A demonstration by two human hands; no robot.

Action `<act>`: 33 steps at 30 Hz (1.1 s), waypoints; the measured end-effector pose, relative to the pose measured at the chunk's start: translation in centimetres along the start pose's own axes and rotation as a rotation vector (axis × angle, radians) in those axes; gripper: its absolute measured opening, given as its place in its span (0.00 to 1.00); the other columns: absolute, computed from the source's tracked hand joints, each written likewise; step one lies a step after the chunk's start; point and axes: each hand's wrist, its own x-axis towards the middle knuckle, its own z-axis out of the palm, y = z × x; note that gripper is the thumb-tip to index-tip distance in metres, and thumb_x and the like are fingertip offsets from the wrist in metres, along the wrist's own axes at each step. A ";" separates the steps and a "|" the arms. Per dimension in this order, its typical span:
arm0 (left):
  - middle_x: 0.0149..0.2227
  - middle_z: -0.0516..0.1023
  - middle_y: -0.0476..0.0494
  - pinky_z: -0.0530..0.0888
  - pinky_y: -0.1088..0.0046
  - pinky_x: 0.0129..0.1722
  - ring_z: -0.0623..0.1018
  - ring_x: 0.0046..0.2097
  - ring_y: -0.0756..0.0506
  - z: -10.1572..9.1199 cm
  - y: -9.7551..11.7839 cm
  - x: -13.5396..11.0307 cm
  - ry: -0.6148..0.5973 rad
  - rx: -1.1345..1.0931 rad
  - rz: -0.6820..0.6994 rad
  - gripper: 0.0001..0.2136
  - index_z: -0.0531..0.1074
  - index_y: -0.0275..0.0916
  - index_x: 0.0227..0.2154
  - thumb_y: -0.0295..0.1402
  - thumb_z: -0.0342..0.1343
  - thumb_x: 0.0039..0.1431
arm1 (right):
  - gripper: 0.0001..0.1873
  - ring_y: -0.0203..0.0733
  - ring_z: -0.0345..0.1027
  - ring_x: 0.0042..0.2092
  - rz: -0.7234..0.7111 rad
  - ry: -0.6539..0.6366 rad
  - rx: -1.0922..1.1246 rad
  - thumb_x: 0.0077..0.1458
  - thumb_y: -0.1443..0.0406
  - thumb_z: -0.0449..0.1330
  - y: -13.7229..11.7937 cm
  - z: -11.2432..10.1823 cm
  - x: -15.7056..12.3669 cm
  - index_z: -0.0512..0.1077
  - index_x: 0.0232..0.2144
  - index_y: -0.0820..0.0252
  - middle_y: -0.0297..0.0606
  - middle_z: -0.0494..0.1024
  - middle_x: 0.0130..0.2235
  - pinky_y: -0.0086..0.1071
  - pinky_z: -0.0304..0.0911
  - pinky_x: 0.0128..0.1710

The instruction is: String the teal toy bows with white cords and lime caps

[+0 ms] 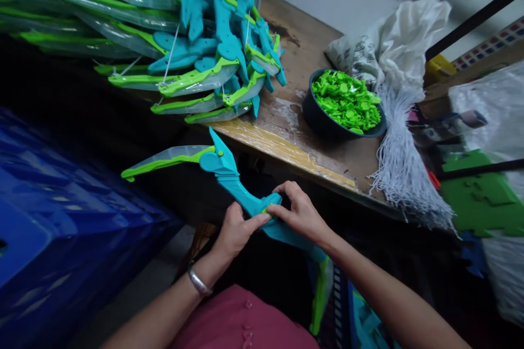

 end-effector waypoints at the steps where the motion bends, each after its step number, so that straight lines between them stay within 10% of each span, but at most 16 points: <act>1: 0.30 0.79 0.47 0.72 0.72 0.33 0.75 0.32 0.46 -0.2 0.2 -0.1 -0.024 -0.018 -0.008 0.16 0.75 0.37 0.32 0.38 0.74 0.44 | 0.14 0.47 0.66 0.44 0.011 0.013 -0.005 0.55 0.59 0.68 -0.3 0.1 -0.1 0.70 0.39 0.58 0.37 0.72 0.39 0.40 0.62 0.44; 10: 0.51 0.81 0.38 0.78 0.62 0.51 0.78 0.54 0.36 -0.4 2.9 -2.8 -0.302 -0.367 -0.181 0.22 0.81 0.39 0.45 0.48 0.72 0.50 | 0.09 0.43 0.68 0.41 -0.262 0.084 -0.268 0.66 0.66 0.60 -5.7 -0.9 -4.6 0.66 0.47 0.61 0.40 0.74 0.43 0.34 0.65 0.38; 16: 0.54 0.80 0.40 0.76 0.58 0.58 0.75 0.61 0.34 0.4 3.1 -3.2 -0.022 -0.402 -0.284 0.22 0.81 0.42 0.44 0.44 0.73 0.47 | 0.13 0.50 0.68 0.45 -0.702 0.195 -0.673 0.70 0.70 0.49 -6.8 0.7 -7.2 0.72 0.35 0.65 0.46 0.75 0.40 0.41 0.66 0.46; 21: 0.57 0.79 0.40 0.76 0.60 0.58 0.74 0.62 0.34 -1.1 1.6 -2.3 0.019 -0.328 -0.253 0.17 0.82 0.41 0.40 0.34 0.74 0.44 | 0.16 0.52 0.68 0.54 -0.526 0.193 -0.544 0.71 0.58 0.56 -4.9 0.7 -10.0 0.73 0.43 0.68 0.50 0.76 0.47 0.43 0.67 0.54; 28: 0.61 0.76 0.41 0.66 0.53 0.67 0.72 0.64 0.32 -3.1 1.5 -1.6 0.026 -0.262 -0.196 0.16 0.83 0.42 0.38 0.33 0.72 0.43 | 0.12 0.54 0.72 0.52 -0.062 0.424 -0.439 0.69 0.62 0.57 2.6 -5.1 -13.6 0.73 0.50 0.61 0.50 0.78 0.49 0.51 0.71 0.52; 33: 0.61 0.76 0.42 0.61 0.39 0.67 0.72 0.63 0.27 -2.2 1.9 -2.3 -0.033 -0.271 -0.149 0.13 0.81 0.46 0.35 0.32 0.73 0.42 | 0.11 0.53 0.70 0.57 -0.123 0.321 -0.457 0.68 0.63 0.59 3.3 -6.1 -15.1 0.74 0.49 0.61 0.47 0.78 0.50 0.52 0.67 0.59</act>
